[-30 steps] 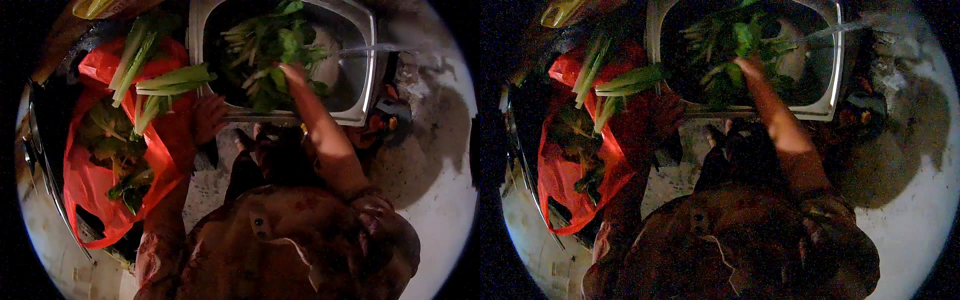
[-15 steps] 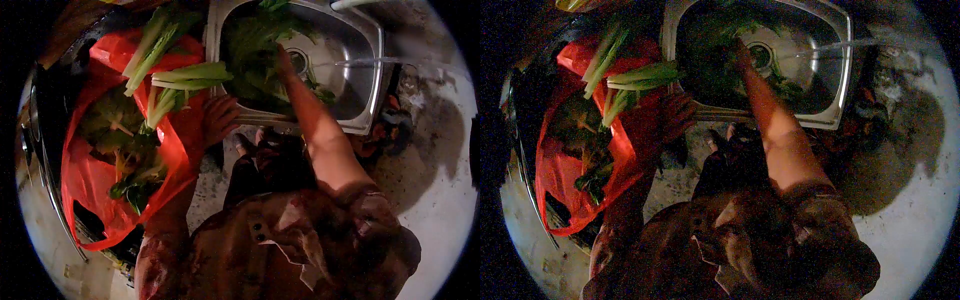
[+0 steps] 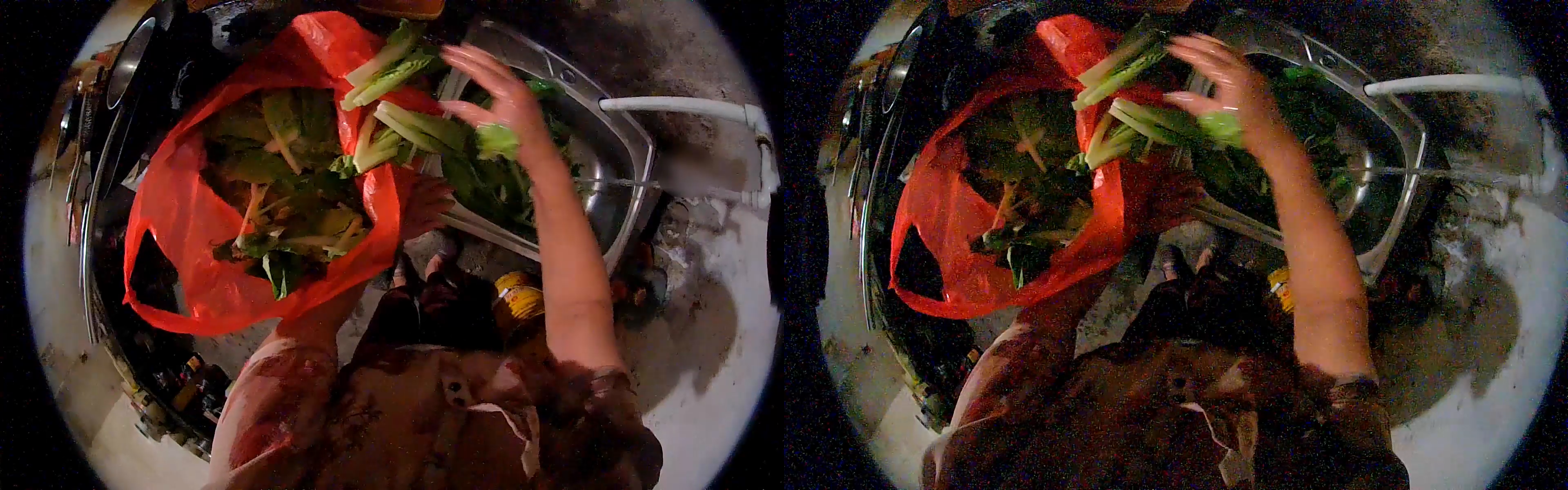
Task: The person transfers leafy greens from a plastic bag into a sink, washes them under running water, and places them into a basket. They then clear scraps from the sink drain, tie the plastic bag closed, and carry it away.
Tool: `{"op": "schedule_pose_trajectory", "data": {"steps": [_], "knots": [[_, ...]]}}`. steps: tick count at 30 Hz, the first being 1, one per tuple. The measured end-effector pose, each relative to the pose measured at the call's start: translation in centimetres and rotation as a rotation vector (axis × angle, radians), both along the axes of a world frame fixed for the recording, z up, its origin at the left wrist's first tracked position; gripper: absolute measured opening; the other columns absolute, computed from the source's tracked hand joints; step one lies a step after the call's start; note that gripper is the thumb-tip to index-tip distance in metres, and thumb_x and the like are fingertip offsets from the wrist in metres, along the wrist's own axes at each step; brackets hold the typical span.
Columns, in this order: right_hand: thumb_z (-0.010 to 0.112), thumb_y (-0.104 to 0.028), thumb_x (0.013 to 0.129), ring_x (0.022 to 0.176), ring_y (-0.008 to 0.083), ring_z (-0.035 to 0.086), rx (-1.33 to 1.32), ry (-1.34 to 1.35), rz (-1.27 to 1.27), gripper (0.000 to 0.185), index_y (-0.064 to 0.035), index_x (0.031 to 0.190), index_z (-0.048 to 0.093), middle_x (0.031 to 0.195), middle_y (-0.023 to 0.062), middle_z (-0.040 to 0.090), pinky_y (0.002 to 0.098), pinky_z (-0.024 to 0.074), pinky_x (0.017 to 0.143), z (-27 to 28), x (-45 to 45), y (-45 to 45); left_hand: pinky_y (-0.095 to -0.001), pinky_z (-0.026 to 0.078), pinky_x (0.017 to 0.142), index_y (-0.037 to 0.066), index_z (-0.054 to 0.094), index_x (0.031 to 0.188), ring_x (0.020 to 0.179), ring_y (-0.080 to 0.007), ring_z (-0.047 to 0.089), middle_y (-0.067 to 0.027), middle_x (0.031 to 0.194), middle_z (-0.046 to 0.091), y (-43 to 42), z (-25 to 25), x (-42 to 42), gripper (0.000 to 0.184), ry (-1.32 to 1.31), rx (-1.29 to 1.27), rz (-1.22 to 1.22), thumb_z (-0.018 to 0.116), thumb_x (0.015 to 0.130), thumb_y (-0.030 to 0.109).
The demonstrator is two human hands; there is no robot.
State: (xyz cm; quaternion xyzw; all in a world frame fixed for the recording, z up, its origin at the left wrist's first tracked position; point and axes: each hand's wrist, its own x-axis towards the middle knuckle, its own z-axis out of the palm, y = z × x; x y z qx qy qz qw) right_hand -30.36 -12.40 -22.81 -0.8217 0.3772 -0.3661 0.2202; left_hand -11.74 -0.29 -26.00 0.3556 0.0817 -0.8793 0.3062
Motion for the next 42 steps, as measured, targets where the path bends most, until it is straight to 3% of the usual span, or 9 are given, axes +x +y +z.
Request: {"op": "schedule_pose_trajectory", "data": {"steps": [7,14,15,18,21,26,31,35,42], "knots": [[0.077,-0.032,0.070,0.115,0.0319,0.053,0.129,0.248,0.076,0.075,-0.0194,0.136,0.044,0.131,0.0114,0.052,0.0415,0.0462,0.094,-1.8,6.2,0.3,-0.0511,0.038,0.098,0.012,0.042,0.137,0.125,-0.0307,0.044,-0.0108,0.140,0.044,1.7,-8.3,0.2,0.067,0.484,-0.129,0.121,0.039,0.091,0.059],[0.072,-0.021,0.074,0.076,0.0334,0.066,0.541,0.455,-0.537,0.051,-0.0071,0.120,0.055,0.086,0.0152,0.067,0.0430,0.0502,0.060,-10.4,-9.1,7.0,-0.0494,0.038,0.098,0.011,0.042,0.139,0.130,-0.0275,0.040,-0.0075,0.145,0.039,3.1,-15.9,1.9,0.063,0.716,-0.109,-0.006,0.039,0.094,0.054],[0.072,-0.020,0.076,0.091,0.0351,0.064,0.728,0.710,-0.637,0.057,-0.0063,0.127,0.050,0.102,0.0190,0.065,0.0444,0.0513,0.072,-10.2,-10.4,7.1,-0.0493,0.039,0.096,0.011,0.042,0.138,0.130,-0.0287,0.040,-0.0078,0.146,0.039,3.0,-15.5,1.5,0.064,0.742,-0.064,0.029,0.038,0.094,0.056],[0.071,-0.019,0.078,0.109,0.0377,0.057,0.328,0.750,-0.546,0.062,-0.0068,0.133,0.045,0.119,0.0215,0.058,0.0444,0.0470,0.090,-10.8,-11.8,9.5,-0.0493,0.040,0.093,0.010,0.042,0.138,0.128,-0.0314,0.042,-0.0078,0.146,0.038,2.3,-9.9,1.6,0.067,0.656,-0.291,-0.002,0.035,0.093,0.059],[0.073,-0.022,0.080,0.121,0.0300,0.050,0.437,0.239,-0.351,0.064,-0.0151,0.137,0.045,0.136,0.0110,0.050,0.0375,0.0410,0.099,-8.3,-5.8,7.3,-0.0481,0.040,0.093,0.009,0.046,0.133,0.124,-0.0312,0.046,-0.0082,0.141,0.044,1.3,-3.3,1.8,0.065,0.345,-0.199,-0.036,0.035,0.093,0.059],[0.071,-0.020,0.084,0.097,0.0136,0.057,0.888,-0.603,-0.160,0.047,0.0000,0.122,0.053,0.107,0.0067,0.064,0.0284,0.0443,0.088,-7.7,4.3,6.0,-0.0419,0.045,0.089,0.008,0.050,0.125,0.108,-0.0274,0.054,-0.0101,0.122,0.056,2.4,-18.5,2.7,0.054,0.631,-0.307,0.261,0.042,0.093,0.050],[0.070,-0.018,0.084,0.082,0.0124,0.062,0.352,-0.491,-0.398,0.028,0.0004,0.104,0.064,0.093,0.0091,0.067,0.0273,0.0494,0.076,-0.5,5.7,6.9,-0.0423,0.045,0.090,0.008,0.051,0.124,0.109,-0.0276,0.054,-0.0102,0.122,0.056,3.2,-15.8,5.8,0.052,0.385,-0.395,0.427,0.044,0.091,0.048],[0.072,-0.023,0.080,0.078,0.0225,0.067,0.431,-0.538,-0.045,0.031,0.0004,0.098,0.065,0.087,0.0145,0.069,0.0318,0.0526,0.072,9.4,8.9,5.3,-0.0425,0.044,0.091,0.008,0.052,0.123,0.109,-0.0277,0.054,-0.0102,0.122,0.056,3.7,-13.9,5.9,0.051,0.220,-0.402,0.390,0.046,0.090,0.046],[0.066,-0.014,0.081,0.087,0.0275,0.064,-0.104,-0.212,0.173,0.031,-0.0031,0.110,0.062,0.099,0.0155,0.063,0.0362,0.0517,0.077,10.4,16.4,5.8,-0.0430,0.044,0.092,0.008,0.053,0.122,0.110,-0.0279,0.053,-0.0103,0.123,0.056,4.4,-9.4,3.7,0.049,-0.205,-0.621,0.090,0.049,0.088,0.044]]}}
